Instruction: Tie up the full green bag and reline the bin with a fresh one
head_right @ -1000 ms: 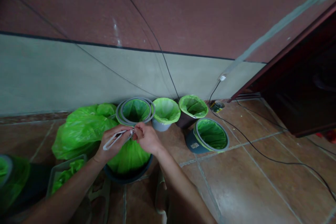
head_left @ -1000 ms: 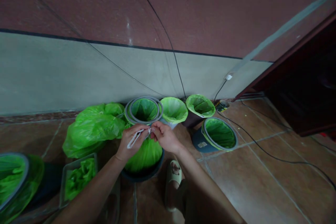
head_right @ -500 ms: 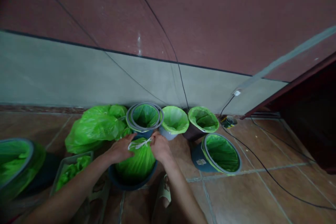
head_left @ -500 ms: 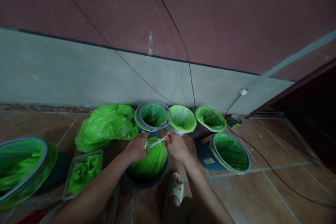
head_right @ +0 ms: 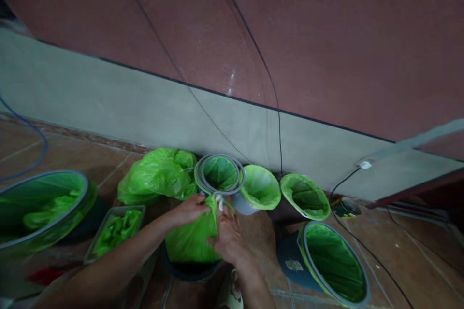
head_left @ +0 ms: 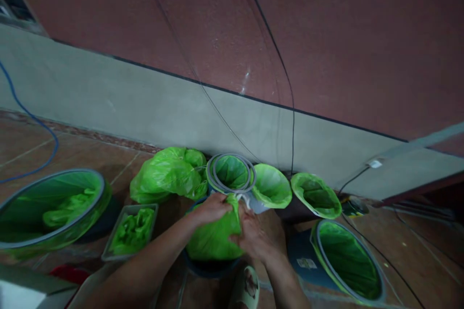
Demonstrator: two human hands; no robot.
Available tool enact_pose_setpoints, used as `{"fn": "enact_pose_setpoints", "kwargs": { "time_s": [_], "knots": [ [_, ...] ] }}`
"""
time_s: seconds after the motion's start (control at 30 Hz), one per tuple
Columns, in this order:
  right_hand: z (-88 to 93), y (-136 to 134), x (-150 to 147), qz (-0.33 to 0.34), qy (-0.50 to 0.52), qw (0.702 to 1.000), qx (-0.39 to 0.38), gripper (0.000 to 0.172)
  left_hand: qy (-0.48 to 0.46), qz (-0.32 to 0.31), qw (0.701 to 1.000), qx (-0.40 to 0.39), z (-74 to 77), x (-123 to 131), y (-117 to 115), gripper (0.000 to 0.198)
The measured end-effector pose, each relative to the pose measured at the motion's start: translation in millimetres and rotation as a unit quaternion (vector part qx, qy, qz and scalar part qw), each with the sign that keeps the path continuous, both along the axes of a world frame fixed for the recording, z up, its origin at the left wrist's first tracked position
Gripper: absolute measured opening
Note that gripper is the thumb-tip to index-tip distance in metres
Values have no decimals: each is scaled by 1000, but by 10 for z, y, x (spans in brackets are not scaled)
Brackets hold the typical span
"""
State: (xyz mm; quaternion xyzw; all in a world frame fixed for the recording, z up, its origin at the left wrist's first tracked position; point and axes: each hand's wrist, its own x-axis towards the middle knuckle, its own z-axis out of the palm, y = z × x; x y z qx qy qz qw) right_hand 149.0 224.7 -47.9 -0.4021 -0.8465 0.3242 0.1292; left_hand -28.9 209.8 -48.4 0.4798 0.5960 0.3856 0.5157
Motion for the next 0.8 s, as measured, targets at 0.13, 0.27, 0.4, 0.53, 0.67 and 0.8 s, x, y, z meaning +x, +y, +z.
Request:
{"fn": "enact_pose_setpoints", "kwargs": {
  "time_s": [0.13,0.27,0.4,0.53,0.67,0.8],
  "knots": [
    [33,-41,-97,18,16,1000,-21,53,-116,37,992,-40,197,3,27,17],
    [24,-76,-225,37,82,994,-58,30,-42,69,996,-34,268,-101,25,20],
    [-106,-72,-400,-14,179,976,-121,33,153,166,971,71,337,-331,3,36],
    [-82,42,-726,-103,282,941,-158,43,200,295,913,196,522,-571,-72,35],
    [154,415,-1349,-92,312,939,-114,41,204,403,834,316,685,-764,-205,24],
    [295,1035,-2173,-112,326,934,-99,45,195,430,829,299,708,-878,-286,24]
  ]
}}
